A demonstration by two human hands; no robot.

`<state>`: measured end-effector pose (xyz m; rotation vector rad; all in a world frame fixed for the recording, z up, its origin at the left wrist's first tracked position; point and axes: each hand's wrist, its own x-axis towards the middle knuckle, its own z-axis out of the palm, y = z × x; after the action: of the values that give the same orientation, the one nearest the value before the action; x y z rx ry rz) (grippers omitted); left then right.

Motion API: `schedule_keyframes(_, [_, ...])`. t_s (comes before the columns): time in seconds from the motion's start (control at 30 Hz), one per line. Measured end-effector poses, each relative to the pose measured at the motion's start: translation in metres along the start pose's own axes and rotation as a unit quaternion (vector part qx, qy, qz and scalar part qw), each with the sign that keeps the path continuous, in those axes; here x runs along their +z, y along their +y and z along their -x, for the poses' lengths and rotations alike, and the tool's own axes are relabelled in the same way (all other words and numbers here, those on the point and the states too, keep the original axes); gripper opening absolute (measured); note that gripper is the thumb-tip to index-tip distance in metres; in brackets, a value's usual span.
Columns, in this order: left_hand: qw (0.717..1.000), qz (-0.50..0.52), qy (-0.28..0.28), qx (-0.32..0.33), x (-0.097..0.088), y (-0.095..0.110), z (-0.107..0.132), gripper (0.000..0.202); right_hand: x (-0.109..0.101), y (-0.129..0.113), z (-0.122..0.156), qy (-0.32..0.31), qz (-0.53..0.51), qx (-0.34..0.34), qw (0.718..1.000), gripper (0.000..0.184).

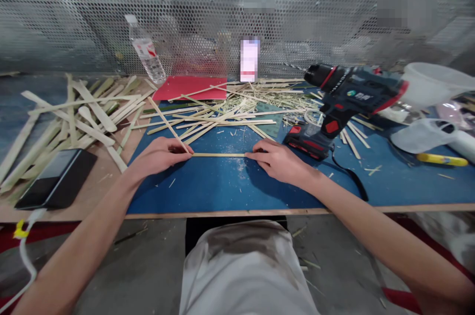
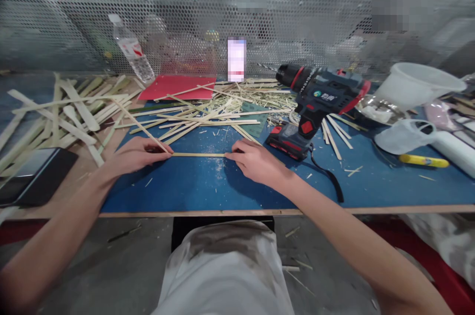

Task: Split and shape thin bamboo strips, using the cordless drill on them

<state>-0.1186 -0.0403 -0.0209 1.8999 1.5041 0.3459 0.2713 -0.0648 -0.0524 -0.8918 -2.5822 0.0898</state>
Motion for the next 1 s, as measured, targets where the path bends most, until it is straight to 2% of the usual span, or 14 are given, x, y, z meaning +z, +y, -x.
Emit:
schedule_keyframes(0.2, [0.999,0.000,-0.015,-0.035,-0.002,0.004,0.000,0.047,0.005,-0.003,-0.012,-0.011,-0.001,0.002,1.000,0.034])
schedule_keyframes(0.4, [0.999,0.015,-0.030,-0.028,-0.004,0.008,0.001,0.044,0.006,-0.013,-0.029,-0.045,0.013,-0.018,0.999,0.043])
schedule_keyframes(0.53, [0.999,0.017,-0.025,-0.022,-0.004,0.009,0.001,0.044,0.006,-0.017,-0.040,-0.054,-0.015,-0.009,0.998,0.031])
schedule_keyframes(0.77, [1.000,0.008,-0.017,-0.021,-0.003,0.007,0.001,0.043,0.001,-0.025,-0.062,-0.124,0.001,0.014,0.992,0.022])
schedule_keyframes(1.0, [1.000,0.016,-0.019,-0.010,-0.006,0.003,-0.002,0.040,0.000,-0.026,-0.069,-0.152,0.009,-0.013,0.988,0.043])
